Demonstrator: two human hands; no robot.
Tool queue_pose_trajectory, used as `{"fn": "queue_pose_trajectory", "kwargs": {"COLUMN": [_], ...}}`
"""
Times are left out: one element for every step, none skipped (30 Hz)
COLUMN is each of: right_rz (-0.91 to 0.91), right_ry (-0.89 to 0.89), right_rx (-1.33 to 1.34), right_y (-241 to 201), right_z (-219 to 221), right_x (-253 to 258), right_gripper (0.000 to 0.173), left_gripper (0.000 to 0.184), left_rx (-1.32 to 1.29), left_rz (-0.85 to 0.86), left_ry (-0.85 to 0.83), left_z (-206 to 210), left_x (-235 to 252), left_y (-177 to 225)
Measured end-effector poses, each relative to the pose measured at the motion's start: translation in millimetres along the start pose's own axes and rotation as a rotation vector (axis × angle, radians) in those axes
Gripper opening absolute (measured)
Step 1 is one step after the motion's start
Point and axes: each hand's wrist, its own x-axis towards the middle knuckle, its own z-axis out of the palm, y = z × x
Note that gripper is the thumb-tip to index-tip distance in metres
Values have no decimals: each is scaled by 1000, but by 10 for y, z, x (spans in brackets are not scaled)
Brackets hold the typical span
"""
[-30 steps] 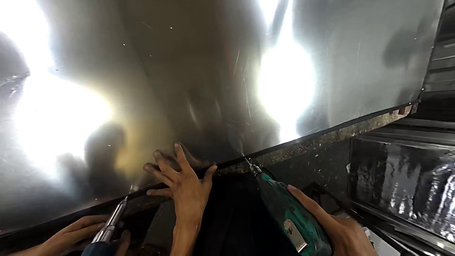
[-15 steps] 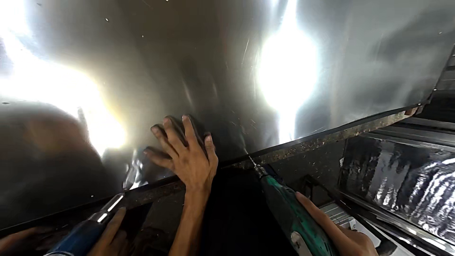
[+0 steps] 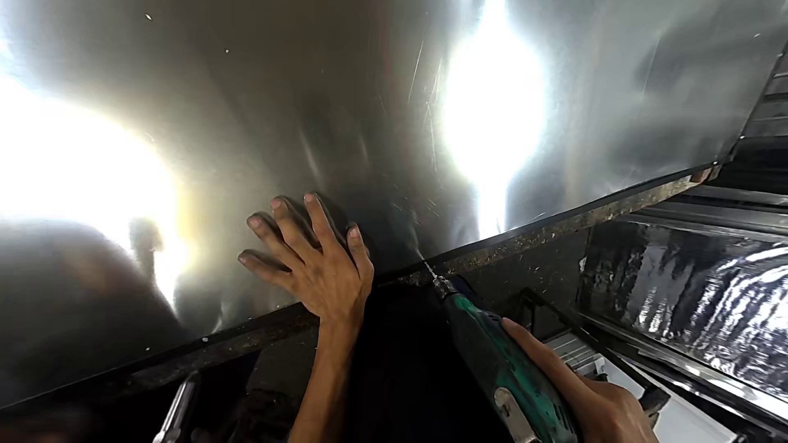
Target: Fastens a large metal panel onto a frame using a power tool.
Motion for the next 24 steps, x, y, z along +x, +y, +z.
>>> {"fn": "queue_pose_trajectory", "kwargs": {"right_rz": [0, -7, -21, -41, -58, -69, -75, -78, -77, -76, -75, -71, -70, -74, -81, -86, -87, -89, -91, -91, -91, -96, -101, -108], "right_ry": [-14, -26, -29, -33, -38, -41, -48, -55, -59, -60, -60, -58, -53, -50, -51, -53, -61, -64, -62, -59, -54, -50, -45, -40], "right_rx": [-24, -55, -91, -128, -155, -175, -185, -194, -197, -196, -195, -189, -184, -185, -188, -188, -181, -172, -165, -160, -161, -166, -167, -169], "right_y": [-29, -54, -72, -86, -101, -115, -128, -140, -152, -160, -161, -155, -143, -130, -120, -113, -110, -100, -88, -76, -67, -57, -44, -26], "right_z": [-23, -44, -56, -64, -71, -77, -87, -100, -112, -122, -128, -130, -129, -129, -132, -138, -145, -147, -144, -140, -135, -129, -120, -107], "right_x": [17, 37, 54, 69, 85, 99, 115, 137, 153, 165, 177, 184, 188, 192, 199, 209, 215, 218, 219, 216, 212, 205, 195, 184], "right_gripper": [74, 75, 75, 75, 74, 74, 73, 73, 72, 72, 72, 73, 74, 73, 73, 73, 73, 74, 74, 75, 75, 74, 73, 72], "left_gripper": [70, 70, 70, 70, 71, 71, 72, 73, 73, 74, 74, 74, 73, 73, 73, 74, 74, 74, 74, 74, 73, 73, 73, 73], "left_rx": [-1, 2, 3, 4, 5, 8, 8, 6, 7, 10, 12, 11, 7, 5, 8, 16, 22, 25, 26, 27, 29, 29, 27, 25], "left_rz": [-1, -1, 2, 3, -1, -5, -8, -13, -19, -21, -20, -17, -18, -21, -23, -23, -24, -24, -24, -28, -28, -28, -30, -31], "left_ry": [-5, -10, -9, -4, -3, -6, -11, -16, -24, -32, -35, -34, -31, -29, -31, -36, -41, -38, -36, -36, -37, -36, -34, -31], "left_z": [-3, -5, -3, -1, -2, -4, -5, -2, -3, -8, -12, -15, -11, -4, 2, 5, 8, 12, 16, 19, 22, 25, 27, 27], "left_x": [-2, 0, 0, -2, 1, 7, 12, 20, 25, 25, 29, 32, 32, 31, 32, 36, 35, 34, 34, 36, 36, 32, 27, 23], "left_y": [5, 13, 21, 30, 39, 47, 52, 57, 58, 58, 59, 61, 62, 62, 63, 64, 61, 55, 52, 53, 55, 56, 58, 59]}}
